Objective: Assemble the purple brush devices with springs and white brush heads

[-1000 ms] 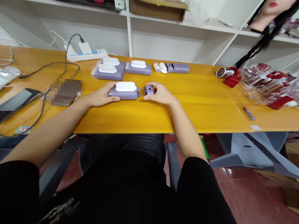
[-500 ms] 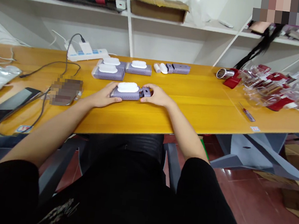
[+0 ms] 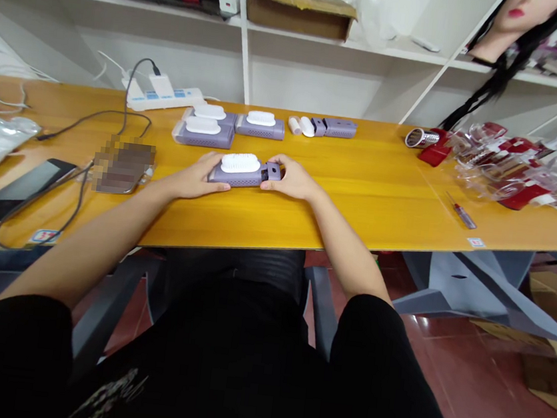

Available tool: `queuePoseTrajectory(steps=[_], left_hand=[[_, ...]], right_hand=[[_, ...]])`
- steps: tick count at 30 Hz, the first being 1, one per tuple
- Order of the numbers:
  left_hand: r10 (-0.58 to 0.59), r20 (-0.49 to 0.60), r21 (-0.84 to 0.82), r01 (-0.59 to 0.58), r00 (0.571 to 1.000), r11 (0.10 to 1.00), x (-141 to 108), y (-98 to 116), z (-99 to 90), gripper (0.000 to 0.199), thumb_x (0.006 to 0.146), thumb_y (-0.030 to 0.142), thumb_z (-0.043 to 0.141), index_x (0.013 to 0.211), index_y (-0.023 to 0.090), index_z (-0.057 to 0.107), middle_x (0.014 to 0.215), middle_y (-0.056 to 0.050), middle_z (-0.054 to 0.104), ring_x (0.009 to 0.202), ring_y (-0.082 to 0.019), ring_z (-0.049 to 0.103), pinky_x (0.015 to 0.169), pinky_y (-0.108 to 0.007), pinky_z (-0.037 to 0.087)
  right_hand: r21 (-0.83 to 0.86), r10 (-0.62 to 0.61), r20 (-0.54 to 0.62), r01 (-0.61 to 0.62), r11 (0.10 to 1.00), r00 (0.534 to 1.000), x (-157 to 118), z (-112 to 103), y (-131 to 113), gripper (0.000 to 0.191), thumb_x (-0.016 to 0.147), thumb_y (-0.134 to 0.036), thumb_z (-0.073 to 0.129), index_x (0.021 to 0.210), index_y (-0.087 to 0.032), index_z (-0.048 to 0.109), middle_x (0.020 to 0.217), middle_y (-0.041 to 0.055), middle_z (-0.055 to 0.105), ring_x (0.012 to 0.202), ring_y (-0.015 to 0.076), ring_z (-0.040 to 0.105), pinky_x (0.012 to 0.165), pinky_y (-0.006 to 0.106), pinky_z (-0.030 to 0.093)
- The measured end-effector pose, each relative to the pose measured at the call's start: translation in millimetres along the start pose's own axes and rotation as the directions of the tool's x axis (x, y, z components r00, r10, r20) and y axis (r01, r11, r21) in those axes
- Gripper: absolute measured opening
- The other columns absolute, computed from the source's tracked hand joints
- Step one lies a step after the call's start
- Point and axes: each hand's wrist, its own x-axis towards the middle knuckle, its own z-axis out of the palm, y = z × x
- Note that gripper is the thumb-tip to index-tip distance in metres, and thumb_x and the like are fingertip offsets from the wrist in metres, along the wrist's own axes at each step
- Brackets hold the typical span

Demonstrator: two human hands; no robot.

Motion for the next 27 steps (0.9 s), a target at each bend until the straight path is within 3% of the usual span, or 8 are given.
queuePoseTrajectory(steps=[8,19,27], left_hand=[[-0.012,0.042,0.009,0.012,0.999,1.0,-3.6,-4.8,-2.6,0.086,0.093,0.073,0.078,0.162,0.028,0.056,0.146,-0.015,0.061,0.142,-0.046,0.056,0.13,-0.07,0.043],[0.046,0.018,0.008,-0.046,0.999,0.999,0.6,-8.0,7.7,0.09,0.094,0.069,0.078,0.166,0.023,0.051,0.148,-0.018,0.058,0.141,-0.045,0.055,0.13,-0.069,0.042],[0.096,-0.006,0.0,-0.096,0.995,0.995,-0.7,-14.3,9.8,0.091,0.095,0.072,0.076,0.167,0.022,0.05,0.151,-0.019,0.058,0.143,-0.046,0.055,0.131,-0.071,0.041]], right_hand=[[-0.041,-0.012,0.007,0.012,0.999,1.0,-1.7,2.7,-1.3,0.104,0.062,-0.092,0.096,0.135,-0.022,0.071,0.141,0.0161,0.077,0.121,0.0389,0.074,0.109,0.053,0.062],[-0.133,-0.1,-0.039,0.095,0.987,0.994,4.0,13.1,3.0,0.106,0.058,-0.098,0.094,0.127,-0.022,0.067,0.129,0.0152,0.077,0.11,0.0377,0.07,0.102,0.054,0.058],[-0.138,-0.144,-0.039,0.137,0.981,0.989,6.1,16.1,8.0,0.113,0.055,-0.105,0.09,0.128,-0.022,0.067,0.133,0.0183,0.076,0.117,0.0416,0.071,0.11,0.059,0.057]])
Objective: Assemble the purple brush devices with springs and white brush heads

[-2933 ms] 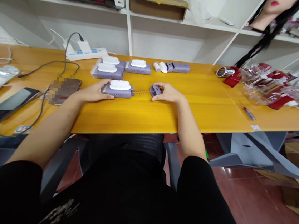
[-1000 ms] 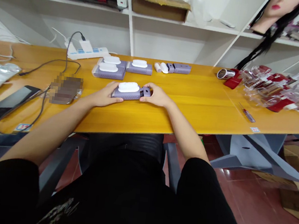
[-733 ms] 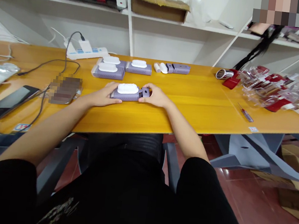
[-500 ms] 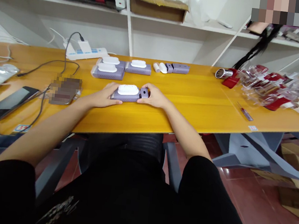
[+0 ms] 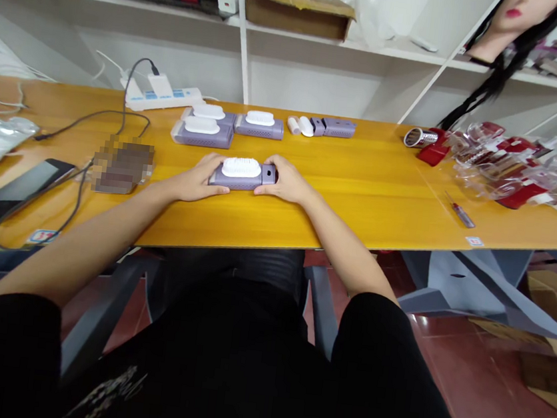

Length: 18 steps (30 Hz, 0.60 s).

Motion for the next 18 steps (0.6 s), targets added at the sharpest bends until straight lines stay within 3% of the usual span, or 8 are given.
queuePoseTrajectory(steps=[9,18], left_hand=[[0.007,0.007,-0.007,-0.007,1.0,1.0,-2.6,3.7,-2.3,0.085,0.095,0.068,0.077,0.163,0.023,0.051,0.15,-0.018,0.058,0.145,-0.045,0.056,0.132,-0.07,0.041],[0.001,0.007,-0.008,-0.001,1.0,1.0,-3.5,8.5,-1.5,0.083,0.095,0.064,0.078,0.163,0.023,0.052,0.149,-0.018,0.059,0.145,-0.046,0.057,0.133,-0.071,0.041]], right_hand=[[-0.102,-0.078,0.111,0.089,0.991,0.991,0.2,2.5,2.5,0.101,0.077,-0.092,0.088,0.146,-0.021,0.069,0.141,0.0206,0.073,0.132,0.0458,0.069,0.122,0.068,0.053],[-0.12,-0.069,0.117,0.083,0.989,0.991,2.2,1.2,5.1,0.1,0.074,-0.089,0.094,0.143,-0.02,0.072,0.146,0.0213,0.076,0.136,0.0469,0.071,0.122,0.067,0.054]])
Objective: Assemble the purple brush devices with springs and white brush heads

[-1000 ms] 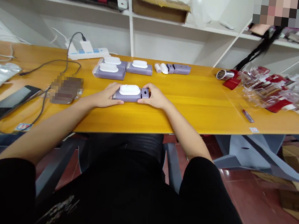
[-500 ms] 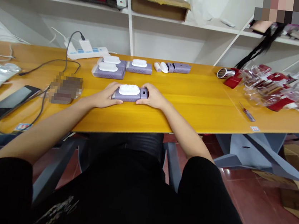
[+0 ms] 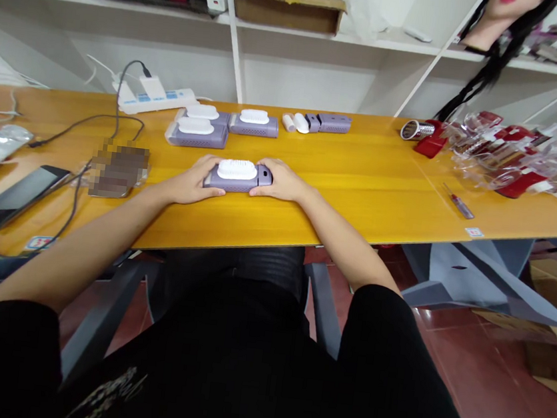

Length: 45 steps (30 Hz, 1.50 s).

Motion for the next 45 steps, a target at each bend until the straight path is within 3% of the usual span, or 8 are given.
queuePoseTrajectory(steps=[6,21,29,33,37,42,45], left_hand=[[0.001,0.003,0.027,-0.001,1.0,1.0,-0.8,-1.4,1.6,0.086,0.096,0.067,0.077,0.165,0.023,0.05,0.151,-0.019,0.058,0.146,-0.045,0.056,0.133,-0.071,0.041],[-0.031,-0.006,0.058,0.031,0.999,0.998,-1.0,1.0,3.1,0.087,0.096,0.069,0.075,0.164,0.022,0.05,0.151,-0.02,0.057,0.145,-0.047,0.055,0.131,-0.072,0.042],[-0.023,-0.029,0.055,0.024,0.999,0.998,-1.6,2.4,5.5,0.084,0.096,0.067,0.076,0.163,0.022,0.051,0.151,-0.02,0.058,0.143,-0.046,0.056,0.131,-0.072,0.042],[-0.024,-0.025,0.05,0.026,0.999,0.998,-1.9,4.4,6.2,0.085,0.097,0.067,0.075,0.163,0.022,0.05,0.152,-0.02,0.057,0.144,-0.046,0.055,0.132,-0.072,0.041],[-0.018,-0.025,0.035,0.019,1.0,0.999,-1.3,4.0,5.6,0.085,0.097,0.068,0.074,0.164,0.022,0.049,0.152,-0.019,0.057,0.145,-0.045,0.054,0.133,-0.072,0.04],[-0.034,-0.011,0.013,0.034,0.999,0.999,1.0,2.4,1.7,0.086,0.096,0.069,0.076,0.162,0.021,0.052,0.152,-0.019,0.059,0.147,-0.046,0.056,0.133,-0.072,0.041],[-0.042,-0.016,-0.023,0.041,0.999,0.999,1.7,1.7,-1.4,0.087,0.095,0.07,0.077,0.163,0.021,0.051,0.155,-0.02,0.06,0.151,-0.047,0.056,0.135,-0.071,0.039]], right_hand=[[0.005,-0.006,-0.014,0.006,1.0,1.0,-1.3,3.3,-2.8,0.105,0.073,-0.093,0.092,0.144,-0.019,0.072,0.147,0.0217,0.077,0.136,0.0468,0.072,0.122,0.066,0.055],[-0.127,-0.011,0.004,0.012,0.992,1.0,-6.7,7.2,-15.4,0.095,0.092,-0.083,0.08,0.156,-0.015,0.064,0.155,0.0262,0.069,0.146,0.0489,0.063,0.13,0.07,0.048],[-0.13,-0.013,0.003,0.013,0.991,1.0,-7.8,12.1,-24.4,0.099,0.096,-0.092,0.066,0.16,-0.017,0.058,0.146,0.0241,0.068,0.136,0.0479,0.062,0.127,0.072,0.048],[-0.098,0.02,-0.021,-0.022,0.995,1.0,-5.6,18.2,-23.9,0.111,0.087,-0.1,0.07,0.159,-0.016,0.059,0.149,0.0256,0.066,0.136,0.0492,0.061,0.125,0.073,0.049],[-0.06,0.044,-0.043,-0.046,0.997,0.998,-4.4,20.1,-20.0,0.113,0.084,-0.096,0.079,0.16,-0.014,0.058,0.152,0.0271,0.066,0.142,0.05,0.06,0.127,0.074,0.047],[0.073,0.001,0.017,-0.002,0.997,1.0,-5.9,5.1,-4.4,0.128,0.072,-0.084,0.097,0.172,-0.02,0.049,0.176,0.0259,0.053,0.161,0.0511,0.051,0.137,0.074,0.039],[0.17,-0.007,0.049,-0.002,0.985,0.999,-7.5,-5.1,4.6,0.13,0.072,-0.077,0.101,0.176,-0.022,0.045,0.177,0.0245,0.053,0.158,0.0486,0.057,0.135,0.07,0.045]])
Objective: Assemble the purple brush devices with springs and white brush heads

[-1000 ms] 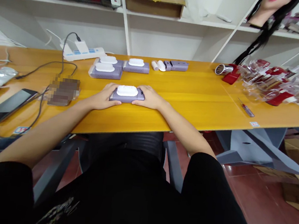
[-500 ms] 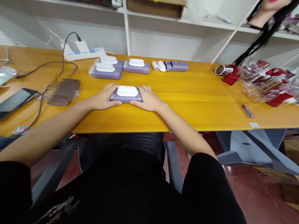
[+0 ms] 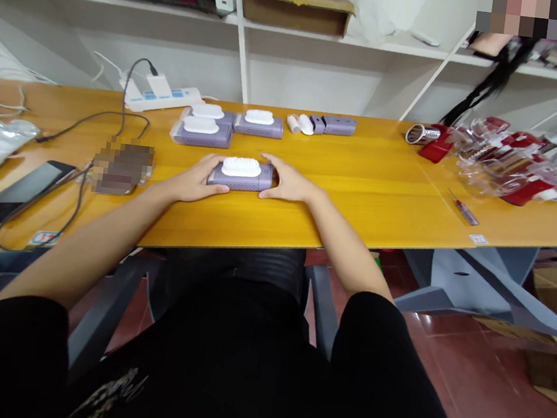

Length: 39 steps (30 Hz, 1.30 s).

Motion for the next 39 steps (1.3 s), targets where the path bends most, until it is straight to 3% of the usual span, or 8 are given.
queuePoseTrajectory(steps=[4,9,14,20,26,31,34,39], left_hand=[[-0.037,-0.038,-0.076,0.034,0.999,0.996,-1.0,-3.2,-2.5,0.088,0.094,0.067,0.08,0.164,0.024,0.048,0.164,-0.02,0.06,0.155,-0.046,0.057,0.135,-0.069,0.042],[-0.143,-0.065,-0.187,0.128,0.988,0.974,-2.3,-11.1,-3.7,0.091,0.097,0.073,0.075,0.166,0.026,0.038,0.137,-0.018,0.071,0.128,-0.038,0.073,0.115,-0.061,0.059],[-0.132,-0.079,-0.219,0.112,0.988,0.969,-1.2,-16.2,-4.1,0.088,0.099,0.072,0.073,0.165,0.027,0.037,0.123,-0.012,0.073,0.109,-0.032,0.075,0.108,-0.057,0.061],[-0.164,-0.127,-0.239,0.13,0.978,0.962,0.8,-19.0,-1.8,0.085,0.1,0.078,0.068,0.162,0.025,0.041,0.117,-0.011,0.075,0.106,-0.031,0.074,0.113,-0.057,0.058],[-0.124,-0.113,-0.217,0.098,0.986,0.971,0.9,-24.4,0.3,0.084,0.1,0.077,0.069,0.161,0.027,0.041,0.115,-0.01,0.074,0.101,-0.03,0.073,0.106,-0.054,0.06],[-0.122,-0.102,-0.213,0.098,0.987,0.972,-0.5,-21.9,1.8,0.083,0.099,0.075,0.072,0.16,0.029,0.039,0.113,-0.008,0.071,0.094,-0.028,0.07,0.101,-0.055,0.063],[-0.11,-0.091,-0.192,0.091,0.99,0.977,-2.6,-19.0,1.1,0.091,0.095,0.073,0.079,0.164,0.029,0.039,0.122,-0.011,0.068,0.102,-0.029,0.071,0.105,-0.057,0.063],[-0.079,-0.091,-0.164,0.063,0.993,0.984,-0.4,-20.3,-0.2,0.104,0.09,0.073,0.085,0.17,0.028,0.037,0.142,-0.016,0.063,0.136,-0.039,0.068,0.125,-0.063,0.054]], right_hand=[[0.029,-0.016,0.032,0.015,0.999,0.999,-0.9,-4.9,3.0,0.119,0.079,-0.071,0.099,0.174,-0.023,0.048,0.17,0.0218,0.062,0.14,0.044,0.068,0.12,0.067,0.059],[0.066,-0.026,0.017,0.025,0.998,1.0,0.5,-3.4,2.8,0.106,0.083,-0.07,0.095,0.168,-0.023,0.053,0.165,0.0202,0.065,0.13,0.0393,0.072,0.109,0.061,0.065],[0.11,-0.027,-0.001,0.027,0.994,1.0,0.7,-4.0,4.0,0.102,0.08,-0.067,0.098,0.163,-0.023,0.058,0.157,0.0191,0.07,0.12,0.0353,0.075,0.103,0.055,0.067],[0.065,0.025,-0.073,-0.02,0.998,0.997,2.7,0.7,3.1,0.075,0.087,-0.06,0.091,0.147,-0.02,0.071,0.116,0.0102,0.082,0.095,0.0304,0.076,0.095,0.053,0.067],[0.264,0.047,-0.007,-0.043,0.964,0.999,4.6,1.1,9.7,0.092,0.076,-0.075,0.096,0.147,-0.021,0.071,0.107,0.0072,0.081,0.094,0.0288,0.076,0.093,0.05,0.068],[0.309,0.056,0.0,-0.053,0.95,0.998,5.2,2.6,17.0,0.094,0.075,-0.079,0.096,0.145,-0.022,0.071,0.103,0.0058,0.078,0.092,0.0262,0.074,0.092,0.048,0.067],[0.319,0.058,-0.013,-0.051,0.946,0.998,5.9,7.4,18.5,0.099,0.07,-0.083,0.098,0.144,-0.023,0.07,0.103,0.0053,0.077,0.091,0.0266,0.075,0.091,0.049,0.068],[0.251,0.074,0.009,-0.074,0.965,0.997,6.2,7.4,16.0,0.105,0.073,-0.081,0.097,0.153,-0.022,0.065,0.11,0.008,0.078,0.093,0.0298,0.077,0.095,0.055,0.069]])
